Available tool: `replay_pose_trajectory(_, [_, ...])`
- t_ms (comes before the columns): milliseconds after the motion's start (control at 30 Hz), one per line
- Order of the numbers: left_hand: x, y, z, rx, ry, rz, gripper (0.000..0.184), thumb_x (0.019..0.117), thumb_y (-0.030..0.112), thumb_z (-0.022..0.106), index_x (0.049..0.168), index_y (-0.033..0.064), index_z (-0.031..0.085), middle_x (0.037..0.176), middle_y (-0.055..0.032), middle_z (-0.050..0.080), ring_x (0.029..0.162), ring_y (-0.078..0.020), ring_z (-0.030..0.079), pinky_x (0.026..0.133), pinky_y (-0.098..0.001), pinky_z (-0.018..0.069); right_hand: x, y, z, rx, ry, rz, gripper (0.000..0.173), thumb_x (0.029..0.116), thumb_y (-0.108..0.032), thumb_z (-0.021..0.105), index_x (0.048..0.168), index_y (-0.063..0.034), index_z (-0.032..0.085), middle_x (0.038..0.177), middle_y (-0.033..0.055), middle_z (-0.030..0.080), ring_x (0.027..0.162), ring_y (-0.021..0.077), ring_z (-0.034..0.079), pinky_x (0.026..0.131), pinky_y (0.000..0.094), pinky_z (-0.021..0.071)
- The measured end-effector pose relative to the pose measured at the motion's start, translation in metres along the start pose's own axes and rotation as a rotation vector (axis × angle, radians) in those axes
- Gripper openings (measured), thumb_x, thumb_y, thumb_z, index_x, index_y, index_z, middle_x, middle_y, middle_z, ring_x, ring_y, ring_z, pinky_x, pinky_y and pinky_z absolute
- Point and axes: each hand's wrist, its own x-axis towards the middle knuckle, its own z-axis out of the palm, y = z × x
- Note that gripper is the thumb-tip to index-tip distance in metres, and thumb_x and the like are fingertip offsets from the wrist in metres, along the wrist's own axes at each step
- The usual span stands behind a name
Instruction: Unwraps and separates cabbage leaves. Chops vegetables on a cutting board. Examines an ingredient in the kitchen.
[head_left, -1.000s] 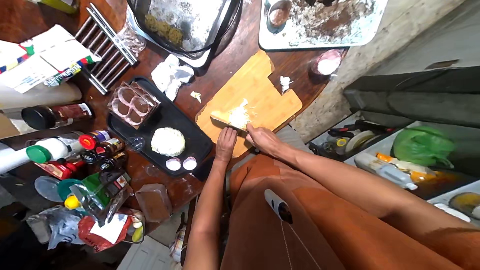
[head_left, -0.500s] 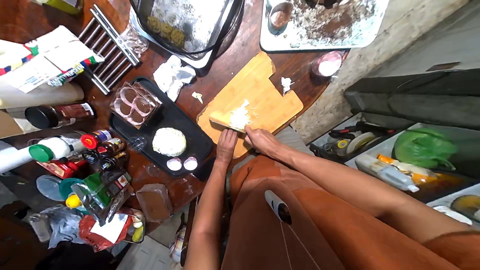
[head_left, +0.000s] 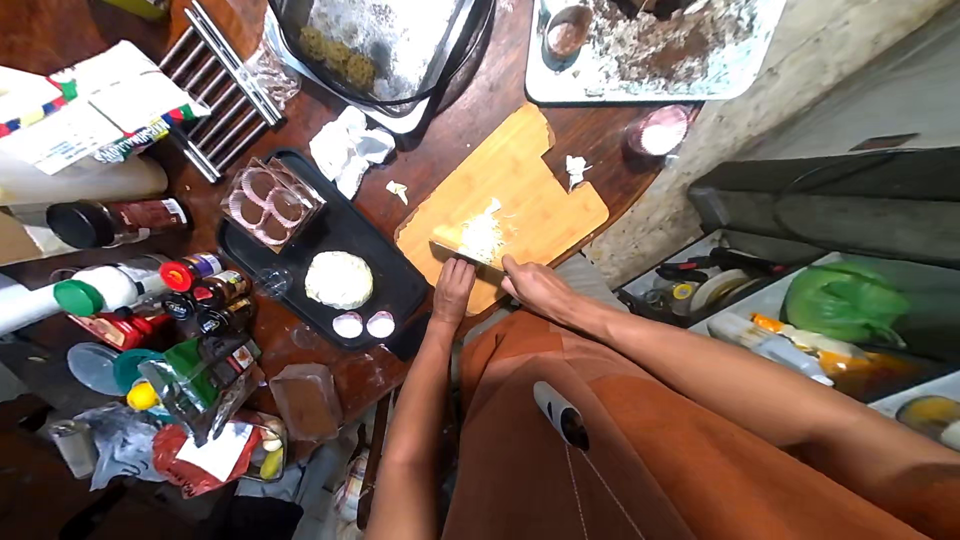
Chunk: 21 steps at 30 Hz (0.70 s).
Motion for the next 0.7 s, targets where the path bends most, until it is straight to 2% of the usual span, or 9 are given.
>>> replay_pose_trajectory(133, [0.0, 0.001, 0.0, 0.005, -0.006, -0.012, 0.012, 0.0967, 0.009, 0.065, 0.103, 0.0017, 0.073, 0.108, -0.0154, 0.07, 0.109, -0.0323, 0.066, 0.1, -0.0422, 0.0536, 0.016, -0.001, 0.012, -0.007, 0.008, 0.011, 0.019, 0.1061, -0.023, 0.048, 0.112, -0.0066, 0.055, 0.073, 0.0123, 0.063, 0.07, 0.0351, 0.07, 0.06, 0.0511, 0.0563])
replay_pose_trajectory(267, [-0.001, 0.003, 0.001, -0.003, -0.008, -0.026, 0.018, 0.0984, 0.01, 0.064, 0.113, 0.0031, 0.072, 0.121, -0.0158, 0.07, 0.122, -0.0326, 0.063, 0.108, -0.0426, 0.0495, 0.02, 0.004, 0.01, 0.033, 0.035, 0.003, 0.016, 0.1052, -0.024, 0.05, 0.111, -0.0096, 0.056, 0.071, 0.0097, 0.062, 0.066, 0.0319, 0.068, 0.055, 0.0496, 0.055])
replay_pose_trajectory(367, [0.0, 0.003, 0.001, -0.014, 0.006, -0.023, 0.021, 0.099, 0.012, 0.063, 0.117, 0.0032, 0.072, 0.128, -0.016, 0.067, 0.127, -0.032, 0.06, 0.109, -0.0408, 0.0486, 0.02, 0.008, 0.006, 0.071, 0.049, 0.032, 0.017, 0.1049, -0.023, 0.051, 0.112, -0.0094, 0.057, 0.07, 0.0097, 0.062, 0.065, 0.0311, 0.068, 0.055, 0.0496, 0.0546])
replay_pose_trajectory(467, [-0.002, 0.004, 0.004, -0.022, 0.036, -0.022, 0.023, 0.1012, 0.017, 0.061, 0.116, 0.0035, 0.072, 0.128, -0.0161, 0.067, 0.127, -0.0324, 0.06, 0.109, -0.0405, 0.0488, 0.016, 0.008, 0.003, 0.069, 0.05, 0.062, 0.017, 0.1052, -0.024, 0.051, 0.111, -0.0093, 0.057, 0.069, 0.0098, 0.062, 0.064, 0.0313, 0.068, 0.055, 0.0496, 0.0546])
replay_pose_trajectory(567, [-0.005, 0.003, 0.006, -0.018, 0.033, -0.029, 0.023, 0.1, 0.014, 0.062, 0.118, 0.0038, 0.072, 0.129, -0.017, 0.065, 0.128, -0.0334, 0.059, 0.109, -0.0414, 0.0485, 0.014, 0.004, -0.001, 0.048, 0.053, 0.041, 0.016, 0.1053, -0.024, 0.05, 0.11, -0.0092, 0.057, 0.069, 0.0092, 0.061, 0.064, 0.0306, 0.068, 0.055, 0.0488, 0.0548])
replay_pose_trajectory(633, [-0.005, 0.003, 0.006, 0.004, 0.032, -0.025, 0.019, 0.0977, 0.011, 0.064, 0.113, 0.003, 0.073, 0.125, -0.0172, 0.068, 0.125, -0.0345, 0.061, 0.109, -0.043, 0.0493, 0.01, 0.001, -0.003, 0.033, 0.057, 0.015, 0.016, 0.1051, -0.023, 0.05, 0.108, -0.0089, 0.056, 0.069, 0.0088, 0.061, 0.064, 0.0304, 0.068, 0.055, 0.0483, 0.0545])
replay_pose_trajectory(700, [-0.005, 0.004, 0.004, 0.032, 0.02, -0.027, 0.014, 0.0965, 0.012, 0.065, 0.105, 0.0035, 0.073, 0.115, -0.0166, 0.07, 0.116, -0.0344, 0.065, 0.103, -0.0432, 0.0521, 0.005, -0.003, -0.005, 0.02, 0.045, -0.009, 0.016, 0.1053, -0.023, 0.049, 0.108, -0.0081, 0.056, 0.068, 0.009, 0.061, 0.064, 0.0311, 0.068, 0.055, 0.0483, 0.0545])
